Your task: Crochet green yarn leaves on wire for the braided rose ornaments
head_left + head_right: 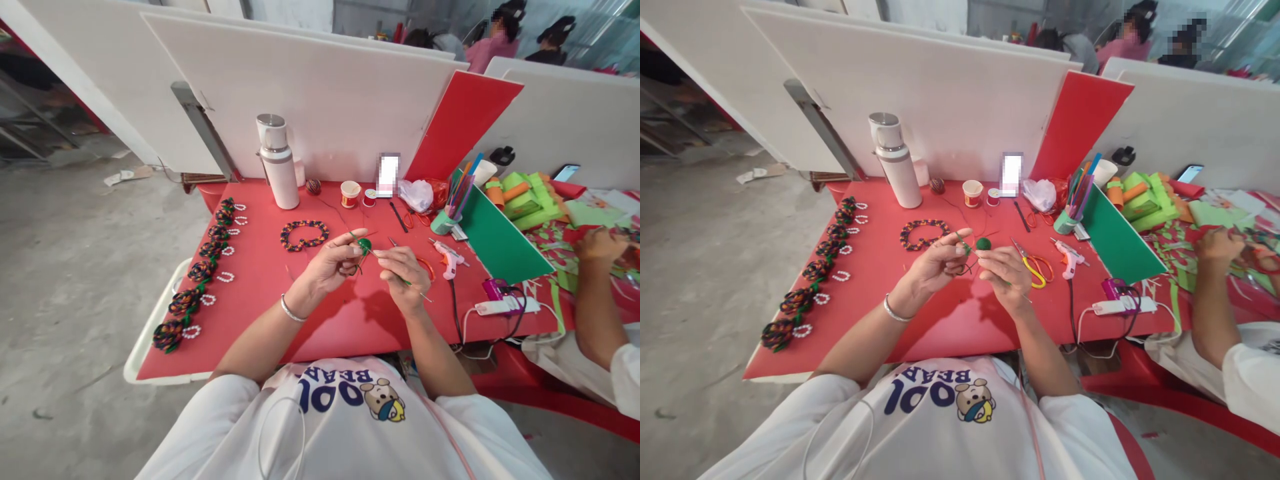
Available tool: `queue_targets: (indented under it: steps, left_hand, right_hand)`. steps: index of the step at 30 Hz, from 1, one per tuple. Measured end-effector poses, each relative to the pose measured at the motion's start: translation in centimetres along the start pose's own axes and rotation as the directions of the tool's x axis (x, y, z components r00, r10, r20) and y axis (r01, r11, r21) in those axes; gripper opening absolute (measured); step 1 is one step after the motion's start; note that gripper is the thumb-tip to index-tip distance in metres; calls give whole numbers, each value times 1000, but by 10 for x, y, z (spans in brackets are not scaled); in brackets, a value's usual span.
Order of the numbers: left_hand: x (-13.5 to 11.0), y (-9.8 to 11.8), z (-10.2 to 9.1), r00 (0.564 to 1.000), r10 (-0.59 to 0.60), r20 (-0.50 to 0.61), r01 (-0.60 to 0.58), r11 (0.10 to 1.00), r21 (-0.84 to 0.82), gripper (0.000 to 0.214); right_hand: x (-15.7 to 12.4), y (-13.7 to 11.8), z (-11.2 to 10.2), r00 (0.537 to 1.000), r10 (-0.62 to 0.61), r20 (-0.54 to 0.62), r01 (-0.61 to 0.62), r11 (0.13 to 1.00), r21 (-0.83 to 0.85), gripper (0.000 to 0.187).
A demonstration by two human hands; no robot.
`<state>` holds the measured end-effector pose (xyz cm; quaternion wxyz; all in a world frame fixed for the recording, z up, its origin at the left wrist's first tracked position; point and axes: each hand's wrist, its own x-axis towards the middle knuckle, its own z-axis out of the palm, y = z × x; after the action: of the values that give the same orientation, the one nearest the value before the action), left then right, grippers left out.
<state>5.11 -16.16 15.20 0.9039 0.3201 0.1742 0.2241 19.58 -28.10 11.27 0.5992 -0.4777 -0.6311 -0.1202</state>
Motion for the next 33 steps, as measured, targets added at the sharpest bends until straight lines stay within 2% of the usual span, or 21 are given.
queue_targets:
  steps: [6,12,17,22,26,33]
  left_hand:
    - [-1,5,-5,998,56,-38,-51,991,127,45]
    - [-2,10,-4,993,103,-62,-89,976,199,42]
    - [0,13,-6,993,101,-55,-83,962,261,40]
    - [2,13,-9,998,61,-1,-58,952,301,39]
    - [3,12,-9,999,54,6,-53,951,306,39]
    - [4,10,-10,998,66,7,-65,951,303,38]
  right_hand:
    - [8,-2,-11,991,-67,116,75,995,-70,29]
    - [15,-7,-18,979,-71,191,91,991,-99,25]
    - [21,-8,-26,960,-48,275,61,997,-40,20]
    - [29,-10,-34,933,-46,358,29,998,53,27]
    - [29,-10,-36,928,-43,369,25,998,51,29]
    - [23,-8,-35,946,22,324,-35,999,35,21]
